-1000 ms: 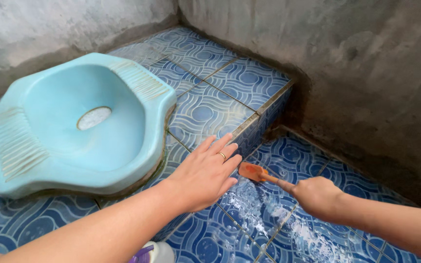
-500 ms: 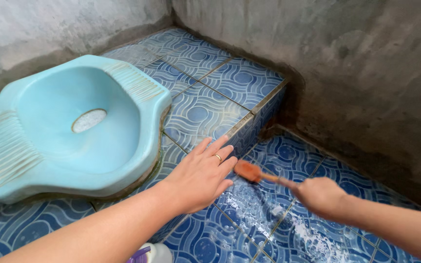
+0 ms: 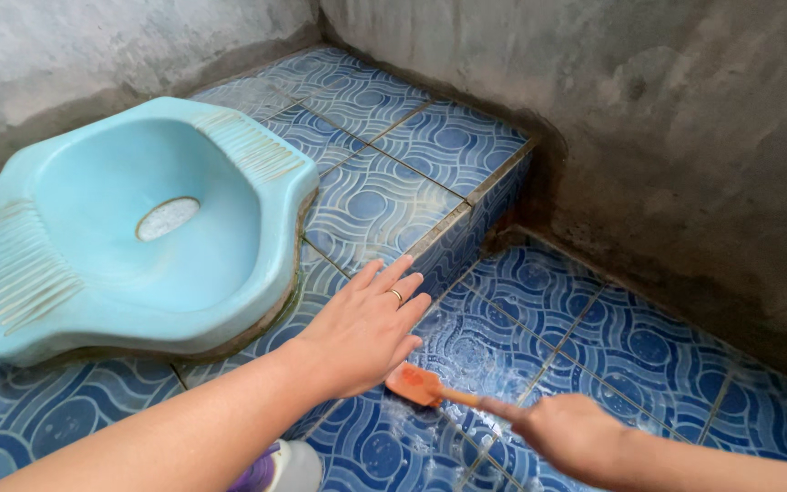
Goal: The person pours water from a bucket onto a tiled floor, applies liquid soap, and scrubs the floor with a brush. The person repeats the process of applying soap and scrubbing different areas of the floor.
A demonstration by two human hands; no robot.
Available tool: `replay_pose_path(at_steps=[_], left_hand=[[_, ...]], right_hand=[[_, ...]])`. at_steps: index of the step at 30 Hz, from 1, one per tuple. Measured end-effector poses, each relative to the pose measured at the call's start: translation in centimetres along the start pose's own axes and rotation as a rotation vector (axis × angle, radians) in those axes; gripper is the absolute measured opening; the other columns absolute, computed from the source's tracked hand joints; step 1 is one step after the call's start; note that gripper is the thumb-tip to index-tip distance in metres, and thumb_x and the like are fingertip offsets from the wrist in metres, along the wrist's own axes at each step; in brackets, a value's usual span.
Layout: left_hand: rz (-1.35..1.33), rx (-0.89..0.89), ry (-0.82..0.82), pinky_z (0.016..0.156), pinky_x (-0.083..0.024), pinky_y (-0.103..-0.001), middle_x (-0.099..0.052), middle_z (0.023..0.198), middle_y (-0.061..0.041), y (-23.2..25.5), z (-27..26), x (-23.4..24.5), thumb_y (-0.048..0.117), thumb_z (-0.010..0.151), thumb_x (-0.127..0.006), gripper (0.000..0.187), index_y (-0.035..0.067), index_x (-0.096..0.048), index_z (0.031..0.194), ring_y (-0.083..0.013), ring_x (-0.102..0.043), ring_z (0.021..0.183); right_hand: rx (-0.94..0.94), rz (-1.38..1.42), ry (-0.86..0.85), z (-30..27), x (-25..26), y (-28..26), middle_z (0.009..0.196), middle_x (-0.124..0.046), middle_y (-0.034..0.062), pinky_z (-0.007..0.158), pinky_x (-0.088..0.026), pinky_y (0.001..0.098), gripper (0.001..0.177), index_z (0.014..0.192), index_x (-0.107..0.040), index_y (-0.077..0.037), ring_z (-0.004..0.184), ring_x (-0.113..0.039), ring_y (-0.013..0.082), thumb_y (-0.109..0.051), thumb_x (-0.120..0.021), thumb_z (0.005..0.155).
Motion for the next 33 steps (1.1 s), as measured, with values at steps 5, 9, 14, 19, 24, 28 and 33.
replay_pose_path(at_steps=[5, 9, 14, 19, 24, 28, 33], left_hand=[[-0.016, -0.003, 0.021, 0.116, -0.025, -0.055, -0.053, 0.141, -0.023, 1.5, -1.4, 0.2, 0.030, 0.091, -0.064, 0.051, -0.002, -0.059, 0.130, -0.0413, -0.034, 0.143], [-0.028, -0.014, 0.012, 0.116, -0.024, -0.056, -0.053, 0.141, -0.022, 3.0, -1.7, 0.0, 0.029, 0.091, -0.064, 0.048, -0.001, -0.059, 0.129, -0.0413, -0.034, 0.143], [-0.029, -0.050, -0.031, 0.116, -0.023, -0.055, -0.051, 0.143, -0.022, 5.0, -0.3, -0.2, 0.031, 0.092, -0.063, 0.049, 0.000, -0.058, 0.129, -0.0410, -0.032, 0.144], [-0.009, -0.096, -0.007, 0.116, -0.024, -0.054, -0.050, 0.144, -0.021, 7.1, 2.2, -0.6, 0.032, 0.094, -0.059, 0.049, 0.000, -0.057, 0.131, -0.0396, -0.032, 0.144], [-0.005, -0.177, -0.014, 0.116, -0.023, -0.054, -0.050, 0.144, -0.021, 10.1, 4.2, -1.2, 0.033, 0.096, -0.056, 0.050, -0.001, -0.056, 0.132, -0.0394, -0.032, 0.145], [-0.009, -0.204, -0.051, 0.116, -0.023, -0.055, -0.050, 0.143, -0.022, 11.9, 5.2, -1.9, 0.033, 0.096, -0.056, 0.049, -0.001, -0.055, 0.132, -0.0399, -0.032, 0.145], [-0.030, -0.257, -0.013, 0.115, -0.026, -0.055, -0.052, 0.141, -0.022, 13.0, 6.9, -2.2, 0.033, 0.095, -0.058, 0.049, 0.000, -0.056, 0.131, -0.0403, -0.034, 0.143]], right_hand=[[-0.527, 0.039, -0.016, -3.6, 1.7, 9.4, 0.086, -0.069, 0.0043, 0.060, -0.059, 0.0363, 0.068, 0.165, -0.011, -0.044, 0.064, -0.060, 0.0167, -0.020, -0.040, 0.108], [-0.705, 0.385, 0.156, -7.0, 1.3, 12.5, 0.074, -0.070, 0.0033, 0.055, -0.053, 0.0350, 0.062, 0.160, -0.027, -0.043, 0.060, -0.067, 0.0153, -0.024, -0.046, 0.105], [-0.506, 0.248, -0.022, -9.2, -5.3, 3.8, 0.084, -0.070, 0.0069, 0.068, -0.063, 0.0379, 0.075, 0.165, -0.017, -0.044, 0.073, -0.069, 0.0189, -0.014, -0.043, 0.102], [-0.142, 0.176, -0.073, -14.7, -9.5, -0.4, 0.082, -0.070, 0.0093, 0.071, -0.056, 0.0447, 0.087, 0.164, -0.015, -0.041, 0.078, -0.071, 0.0303, -0.014, -0.055, 0.093], [-0.795, 0.237, 0.014, -19.6, -8.3, 7.9, 0.082, -0.070, 0.0046, 0.067, -0.061, 0.0417, 0.062, 0.159, -0.019, -0.050, 0.072, -0.073, 0.0218, -0.027, -0.043, 0.107], [-0.804, 0.371, 0.105, -20.2, -8.8, 6.2, 0.080, -0.072, 0.0054, 0.063, -0.059, 0.0412, 0.062, 0.158, -0.023, -0.050, 0.070, -0.072, 0.0211, -0.029, -0.047, 0.104], [-0.268, 0.307, -0.052, -19.7, -13.5, -2.9, 0.081, -0.069, 0.0098, 0.064, -0.055, 0.0420, 0.071, 0.165, -0.016, -0.037, 0.071, -0.070, 0.0271, -0.023, -0.053, 0.105]])
Point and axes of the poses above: each hand's wrist, its own z-axis towards the middle knuckle, its own x-axis out of the back of the hand, y = z × x, the point moved 4 cm from there along z, towards the middle knuckle
